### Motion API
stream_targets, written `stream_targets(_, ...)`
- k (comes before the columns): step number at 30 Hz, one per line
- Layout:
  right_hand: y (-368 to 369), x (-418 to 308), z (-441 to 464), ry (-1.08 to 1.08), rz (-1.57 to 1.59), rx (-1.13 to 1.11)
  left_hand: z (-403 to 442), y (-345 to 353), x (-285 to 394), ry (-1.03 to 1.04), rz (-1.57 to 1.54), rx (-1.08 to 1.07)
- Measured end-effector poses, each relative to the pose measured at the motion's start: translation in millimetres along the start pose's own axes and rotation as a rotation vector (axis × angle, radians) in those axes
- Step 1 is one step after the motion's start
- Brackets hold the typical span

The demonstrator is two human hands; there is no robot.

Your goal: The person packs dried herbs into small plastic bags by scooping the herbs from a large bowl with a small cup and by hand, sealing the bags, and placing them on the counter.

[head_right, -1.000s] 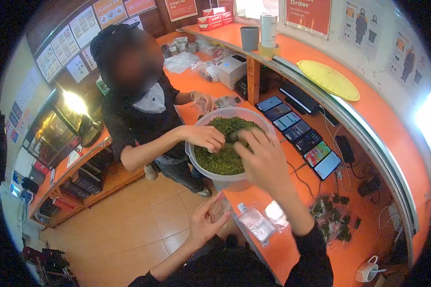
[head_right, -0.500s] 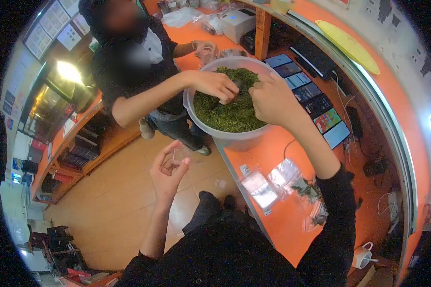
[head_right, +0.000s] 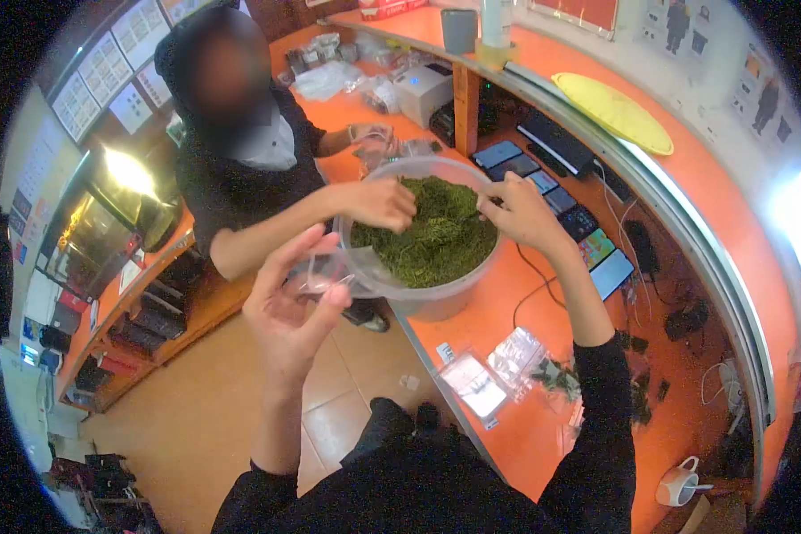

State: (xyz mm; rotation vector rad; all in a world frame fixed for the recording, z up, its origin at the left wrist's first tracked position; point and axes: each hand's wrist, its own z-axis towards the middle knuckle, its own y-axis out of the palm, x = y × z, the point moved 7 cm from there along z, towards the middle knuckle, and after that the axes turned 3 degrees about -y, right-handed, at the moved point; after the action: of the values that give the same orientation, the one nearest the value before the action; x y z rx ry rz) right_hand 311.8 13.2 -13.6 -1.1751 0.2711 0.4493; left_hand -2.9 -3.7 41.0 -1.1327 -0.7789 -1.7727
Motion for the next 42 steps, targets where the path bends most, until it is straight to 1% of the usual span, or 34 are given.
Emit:
stream_targets(2,-13.8,-1.1,0.6,-0.022,-0.048,0.040,23.3,15.2,-1.7,0.065,0.019,-0.025)
stream_targets(4,-36.7,-14.1,2.4,-0.042,-0.058,0.101,45.1,35.3,-27.2,-0.029,0.325,-0.232)
stream_targets(5,-45.7,-18.2,5.5,-0.053,-0.064,0.115,52.7,39.5,-36.2,-0.009,0.328,-0.229)
stream_targets(7,-65.3,-32.3,10.0,-0.143,-0.100,0.171,66.9,53.5,-65.3,-0.085,0.431,-0.305)
stream_targets(8,-73.9,-37.8,11.8,-0.147,-0.107,0.189,74.2,58.5,-74.3,-0.066,0.436,-0.311)
stream_targets(10,-83.2,-60.1,17.2,-0.220,-0.200,0.201,86.2,69.7,-90.6,-0.064,0.663,-0.341)
stream_targets(11,-82.9,-69.3,20.7,-0.281,-0.246,0.213,90.9,74.9,-93.7,-0.050,0.665,-0.347)
stream_targets(12,-81.1,-74.2,24.0,-0.279,-0.251,0.225,95.3,78.3,-95.3,-0.061,0.691,-0.334)
stream_targets(14,-65.6,-94.2,23.5,-0.412,-0.433,0.225,101.3,82.4,-99.0,-0.090,0.743,-0.304)
stream_targets(15,-59.6,-105.7,20.0,-0.490,-0.436,0.270,104.0,85.2,-100.3,-0.085,0.747,-0.307)
stream_targets(16,-57.6,-110.3,18.8,-0.490,-0.435,0.274,107.1,85.8,-101.4,-0.077,0.783,-0.291)
stream_targets(18,-63.9,-127.6,10.6,-0.570,-0.525,0.419,104.5,81.5,-100.6,-0.072,0.822,-0.265)
stream_targets(19,-70.4,-133.9,6.0,-0.580,-0.523,0.422,97.8,78.0,-86.7,0.048,0.799,-0.196)
stream_targets(20,-84.2,-135.0,2.0,-0.508,-0.506,0.447,95.4,74.3,-73.2,0.173,0.776,-0.127)
stream_targets(21,-92.2,-132.4,-0.5,-0.433,-0.483,0.473,97.0,70.8,-71.2,0.179,0.784,-0.118)
stream_targets(22,-88.0,-129.1,-2.2,-0.440,-0.474,0.476,96.1,65.5,-71.8,0.160,0.792,-0.098)
stream_targets(24,-62.3,-109.7,0.7,-0.397,-0.465,0.350,86.0,62.2,-71.7,0.130,0.792,-0.066)
stream_targets(25,-27.3,-90.9,3.6,-0.337,-0.545,0.155,83.1,66.7,-62.0,0.193,0.791,-0.056)
stream_targets(26,-2.8,-79.5,-1.5,-0.329,-0.546,0.159,79.2,70.5,-55.9,0.249,0.789,-0.052)
stream_targets(27,27.6,-68.8,-6.2,-0.326,-0.496,0.052,78.6,70.3,-59.7,0.248,0.786,-0.057)
stream_targets(28,40.9,-71.3,-8.7,-0.327,-0.447,-0.053,81.4,67.7,-66.3,0.217,0.780,-0.066)
stream_targets(29,39.5,-72.8,-12.0,-0.326,-0.451,-0.044,86.5,65.5,-71.1,0.194,0.776,-0.074)
stream_targets(30,12.5,-92.6,-17.4,-0.362,-0.318,0.185,87.8,66.2,-64.5,0.202,0.781,-0.077)
stream_targets(32,-13.6,-117.4,-25.2,-0.388,-0.174,0.407,83.3,65.2,-64.2,-0.008,0.636,-0.126)
stream_targets(33,-17.9,-121.1,-23.0,-0.326,-0.069,0.414,82.0,67.1,-65.4,-0.011,0.636,-0.128)
stream_targets(34,-18.8,-120.7,-21.9,-0.261,0.035,0.420,80.0,69.6,-69.2,-0.054,0.516,-0.140)
stream_targets(35,-12.0,-118.8,-20.4,-0.256,0.035,0.418,78.0,71.7,-72.5,-0.095,0.396,-0.150)
stream_targets(36,-9.7,-116.1,-19.1,-0.265,0.037,0.505,75.4,73.3,-68.7,-0.096,0.395,-0.152)
stream_targets(37,-11.0,-113.8,-20.2,-0.276,0.040,0.593,71.4,74.2,-60.8,-0.104,0.278,-0.149)
stream_targets(38,-11.2,-110.6,-20.6,-0.277,0.038,0.594,69.0,73.7,-56.3,-0.110,0.161,-0.145)
stream_targets(39,-15.9,-112.5,-21.0,-0.313,0.101,0.589,68.3,70.2,-57.0,-0.107,0.162,-0.146)
stream_targets(40,-19.0,-114.4,-22.0,-0.345,0.167,0.584,67.3,63.0,-58.7,-0.117,0.057,-0.133)
stream_targets(41,-20.5,-115.4,-22.5,-0.340,0.168,0.587,65.3,56.5,-60.1,-0.128,-0.048,-0.120)
stream_targets(42,-22.0,-120.3,-23.4,-0.385,0.165,0.589,62.8,53.1,-57.0,-0.131,-0.046,-0.126)
